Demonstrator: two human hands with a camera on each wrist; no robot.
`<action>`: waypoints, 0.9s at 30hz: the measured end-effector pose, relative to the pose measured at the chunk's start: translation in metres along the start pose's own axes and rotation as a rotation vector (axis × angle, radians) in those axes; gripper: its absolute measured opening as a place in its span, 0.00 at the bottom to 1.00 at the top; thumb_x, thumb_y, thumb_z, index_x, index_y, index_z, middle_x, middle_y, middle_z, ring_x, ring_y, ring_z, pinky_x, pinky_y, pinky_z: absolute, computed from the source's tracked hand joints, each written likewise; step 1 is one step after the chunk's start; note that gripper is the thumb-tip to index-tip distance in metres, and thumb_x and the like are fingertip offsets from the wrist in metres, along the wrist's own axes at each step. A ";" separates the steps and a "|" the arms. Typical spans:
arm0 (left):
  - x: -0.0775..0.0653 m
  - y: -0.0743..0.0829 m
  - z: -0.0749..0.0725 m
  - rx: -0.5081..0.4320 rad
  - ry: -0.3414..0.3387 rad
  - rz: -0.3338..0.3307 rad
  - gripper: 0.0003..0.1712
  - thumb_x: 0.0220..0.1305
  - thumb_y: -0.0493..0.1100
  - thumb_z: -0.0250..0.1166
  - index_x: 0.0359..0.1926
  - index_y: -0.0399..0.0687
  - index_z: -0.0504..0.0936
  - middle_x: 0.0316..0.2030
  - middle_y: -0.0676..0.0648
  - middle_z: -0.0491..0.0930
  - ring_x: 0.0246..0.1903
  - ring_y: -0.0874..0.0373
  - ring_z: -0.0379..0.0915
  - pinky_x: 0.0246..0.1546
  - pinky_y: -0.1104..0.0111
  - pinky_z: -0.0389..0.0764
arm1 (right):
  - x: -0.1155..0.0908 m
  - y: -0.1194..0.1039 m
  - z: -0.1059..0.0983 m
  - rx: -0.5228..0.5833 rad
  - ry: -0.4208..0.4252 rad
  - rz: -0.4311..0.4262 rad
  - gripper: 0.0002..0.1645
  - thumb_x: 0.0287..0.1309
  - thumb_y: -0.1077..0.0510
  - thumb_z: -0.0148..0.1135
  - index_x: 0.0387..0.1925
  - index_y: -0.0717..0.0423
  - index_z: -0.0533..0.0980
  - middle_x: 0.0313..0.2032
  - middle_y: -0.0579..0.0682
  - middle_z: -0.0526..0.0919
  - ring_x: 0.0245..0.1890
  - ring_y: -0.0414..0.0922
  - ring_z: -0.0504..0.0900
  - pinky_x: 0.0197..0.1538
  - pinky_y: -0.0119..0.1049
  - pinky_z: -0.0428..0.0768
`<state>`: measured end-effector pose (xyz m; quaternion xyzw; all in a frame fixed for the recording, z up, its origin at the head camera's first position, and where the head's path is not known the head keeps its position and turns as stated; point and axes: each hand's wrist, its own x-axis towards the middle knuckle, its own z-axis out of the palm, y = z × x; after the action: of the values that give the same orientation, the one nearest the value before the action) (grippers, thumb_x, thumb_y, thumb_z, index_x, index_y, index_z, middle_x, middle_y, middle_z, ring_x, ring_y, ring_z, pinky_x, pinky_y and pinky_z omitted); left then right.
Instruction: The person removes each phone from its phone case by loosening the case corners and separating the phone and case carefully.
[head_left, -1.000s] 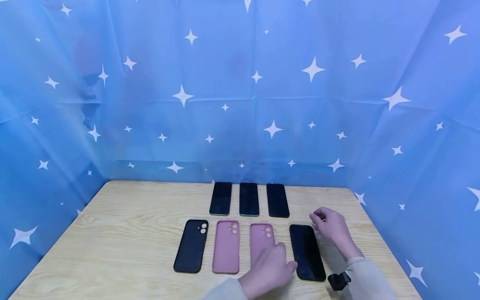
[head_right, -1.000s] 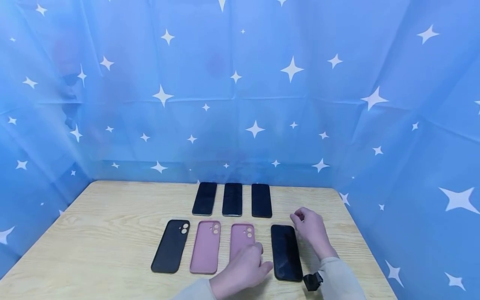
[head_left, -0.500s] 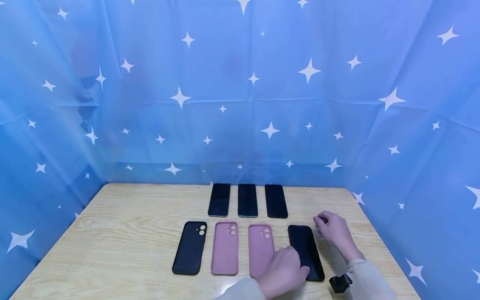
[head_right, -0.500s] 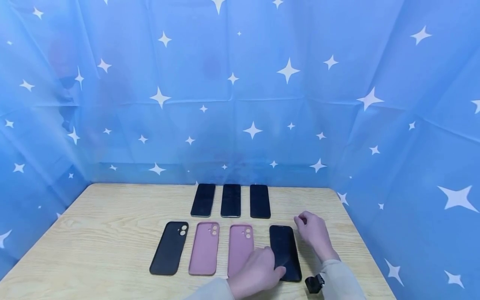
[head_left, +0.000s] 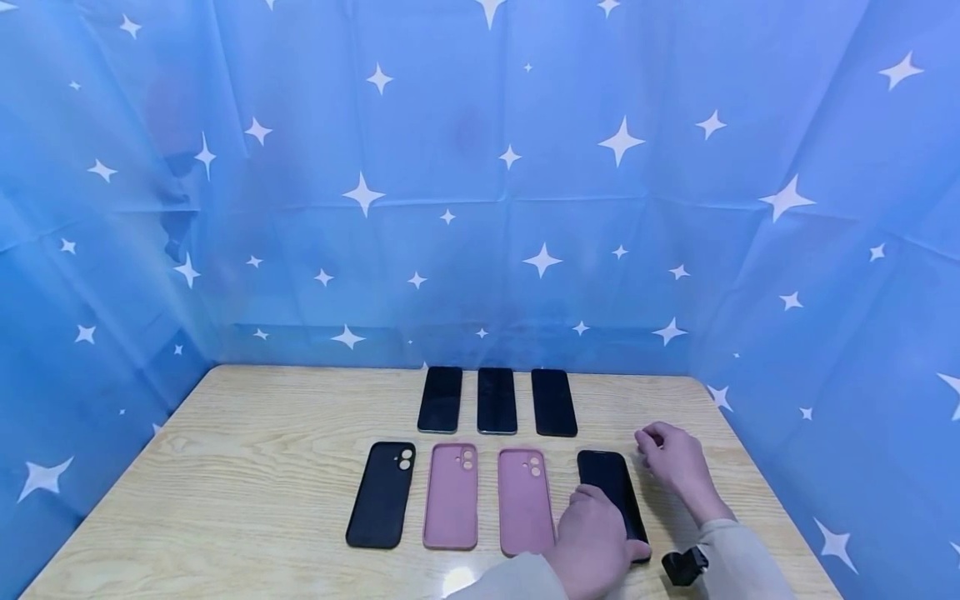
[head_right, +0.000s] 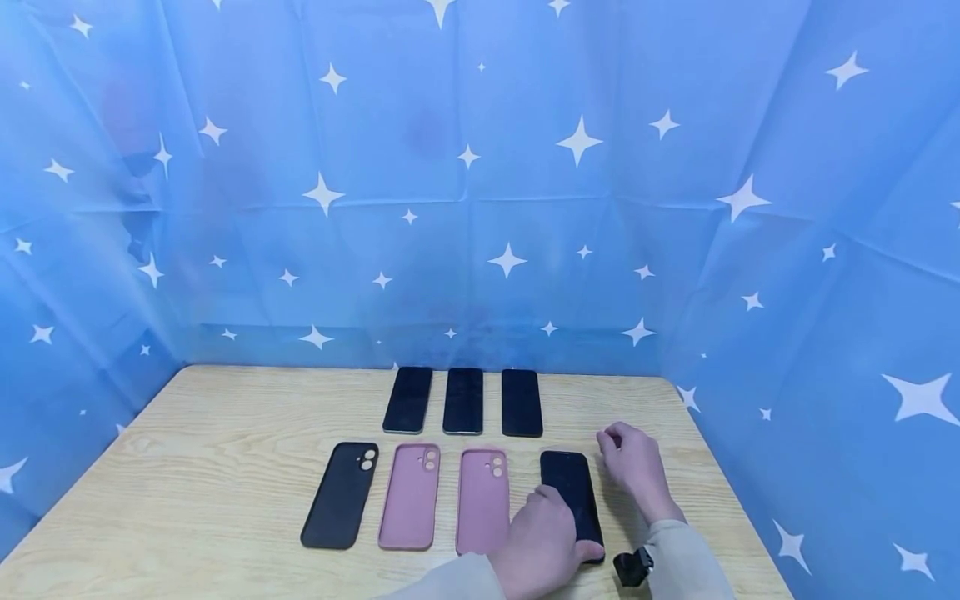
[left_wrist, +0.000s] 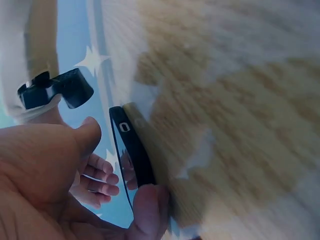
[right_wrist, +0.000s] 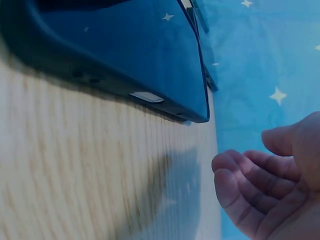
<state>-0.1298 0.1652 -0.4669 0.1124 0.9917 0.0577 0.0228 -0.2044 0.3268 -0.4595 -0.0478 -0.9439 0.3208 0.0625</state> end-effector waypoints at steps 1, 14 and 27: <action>0.000 0.003 0.002 0.071 0.012 -0.006 0.61 0.46 0.86 0.64 0.62 0.39 0.78 0.45 0.45 0.85 0.35 0.62 0.80 0.30 0.74 0.82 | 0.000 0.000 0.000 0.000 0.000 0.002 0.15 0.75 0.58 0.54 0.47 0.68 0.80 0.28 0.51 0.85 0.24 0.41 0.79 0.27 0.36 0.76; 0.011 0.015 0.006 0.284 -0.044 -0.006 0.63 0.41 0.90 0.61 0.64 0.47 0.79 0.49 0.51 0.86 0.38 0.64 0.82 0.31 0.74 0.83 | 0.002 0.004 0.000 0.000 -0.004 0.012 0.17 0.76 0.59 0.53 0.49 0.69 0.80 0.35 0.56 0.87 0.27 0.42 0.81 0.30 0.37 0.78; 0.018 0.000 0.000 -0.145 -0.036 -0.074 0.62 0.26 0.78 0.82 0.54 0.38 0.75 0.35 0.45 0.80 0.34 0.59 0.77 0.32 0.71 0.80 | 0.002 0.011 -0.005 0.026 -0.017 0.008 0.18 0.77 0.58 0.52 0.50 0.70 0.80 0.36 0.58 0.87 0.29 0.43 0.83 0.30 0.36 0.79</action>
<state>-0.1476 0.1693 -0.4673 0.0749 0.9878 0.1265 0.0506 -0.2049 0.3386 -0.4616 -0.0478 -0.9399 0.3338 0.0536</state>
